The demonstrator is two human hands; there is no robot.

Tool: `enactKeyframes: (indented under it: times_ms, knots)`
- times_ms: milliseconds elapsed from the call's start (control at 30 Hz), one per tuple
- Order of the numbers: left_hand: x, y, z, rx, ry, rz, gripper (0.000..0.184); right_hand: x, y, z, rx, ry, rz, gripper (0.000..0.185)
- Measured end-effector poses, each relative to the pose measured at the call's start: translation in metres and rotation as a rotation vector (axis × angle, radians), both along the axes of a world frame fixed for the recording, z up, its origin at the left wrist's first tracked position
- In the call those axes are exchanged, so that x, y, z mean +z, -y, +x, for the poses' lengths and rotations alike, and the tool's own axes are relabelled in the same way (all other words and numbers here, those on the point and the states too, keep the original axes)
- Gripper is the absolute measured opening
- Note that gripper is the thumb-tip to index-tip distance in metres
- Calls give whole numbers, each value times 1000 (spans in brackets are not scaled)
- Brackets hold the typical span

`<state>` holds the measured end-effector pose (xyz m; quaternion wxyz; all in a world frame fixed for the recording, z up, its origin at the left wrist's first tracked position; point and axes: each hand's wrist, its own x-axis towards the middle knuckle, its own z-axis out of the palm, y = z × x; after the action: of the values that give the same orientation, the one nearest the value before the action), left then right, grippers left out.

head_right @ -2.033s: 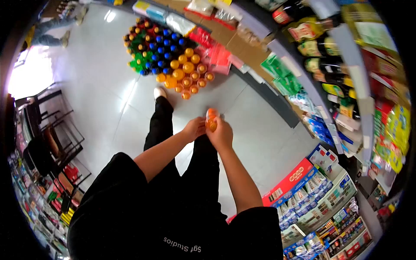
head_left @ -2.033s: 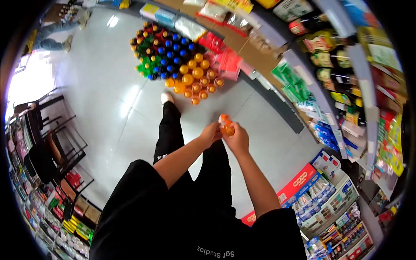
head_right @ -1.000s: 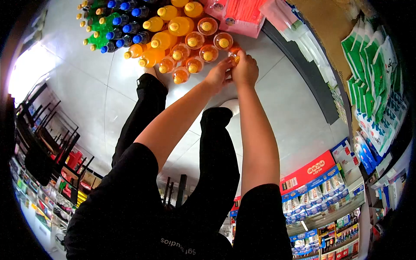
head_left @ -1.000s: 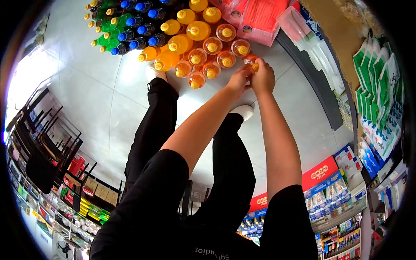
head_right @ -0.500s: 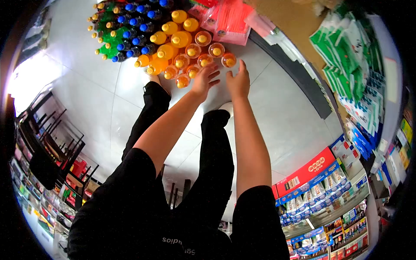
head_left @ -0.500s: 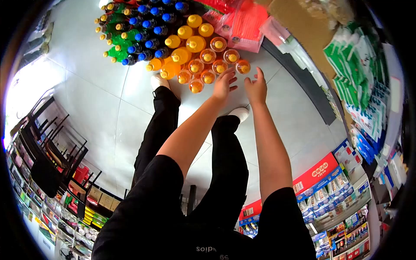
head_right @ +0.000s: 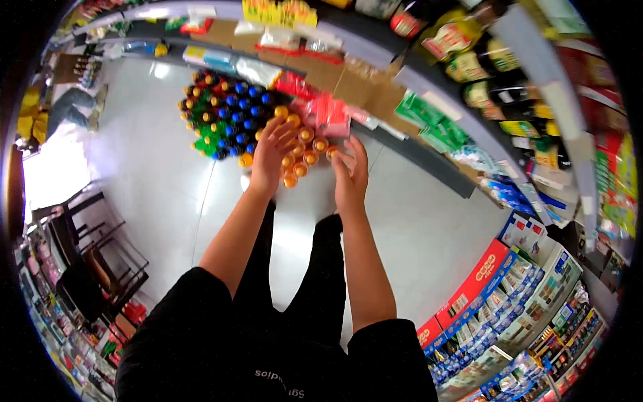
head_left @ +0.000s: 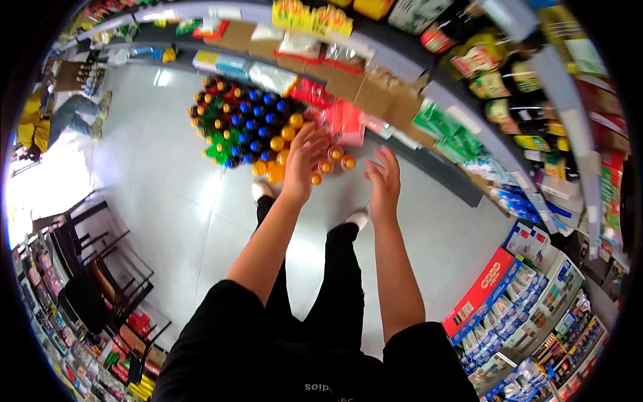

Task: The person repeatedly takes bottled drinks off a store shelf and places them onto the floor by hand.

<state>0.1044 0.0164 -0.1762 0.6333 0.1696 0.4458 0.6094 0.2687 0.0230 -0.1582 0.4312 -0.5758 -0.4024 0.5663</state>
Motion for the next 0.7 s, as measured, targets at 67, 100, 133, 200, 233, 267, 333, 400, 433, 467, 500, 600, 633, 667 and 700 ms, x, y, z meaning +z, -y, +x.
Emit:
enactKeyframes:
  times_ms: [67,100,133,200,233,267,333,400,433,467,500,600,633,667,700]
  knots:
    - [48,-8,-1,25,-80,59,56,53,-7,-3,-4,-80,62,50]
    - [73,-12,-6,-17,-125,135,57,73,-13,-4,15,-95,124,51]
    - [94,-14,-7,-23,-156,180,58,94,-17,-4,4,-105,176,51]
    - [140,-16,-8,-51,-190,262,58,136,-23,-4,11,-127,274,55]
    - [160,-20,-10,-75,-198,308,58,160,-27,-6,0,-104,298,58]
    - [178,-22,-10,-96,-199,349,59,183,-30,-6,-3,-105,341,58]
    - [220,-25,-11,-129,-254,429,60,223,-34,-6,-10,-157,423,59]
    - [253,-31,-11,-119,-243,505,68,260,-37,-4,8,-257,466,56]
    - [270,-35,-13,-126,-278,554,67,283,-37,-6,-9,-214,485,57]
    - [287,-38,-14,-133,-285,609,67,300,-38,-7,-27,-171,501,59]
    - [301,-41,-16,-137,-306,639,68,300,-45,-3,-16,-153,604,58]
    - [344,-49,-18,-145,-349,717,70,340,-49,-3,1,-157,729,56]
    - [355,-53,-19,-150,-361,753,70,352,-51,-4,8,-190,752,55]
    - [365,-55,-19,-154,-370,787,70,366,-50,-5,15,-192,777,54]
    - [375,-58,-21,-156,-397,818,70,381,-50,-6,8,-179,793,54]
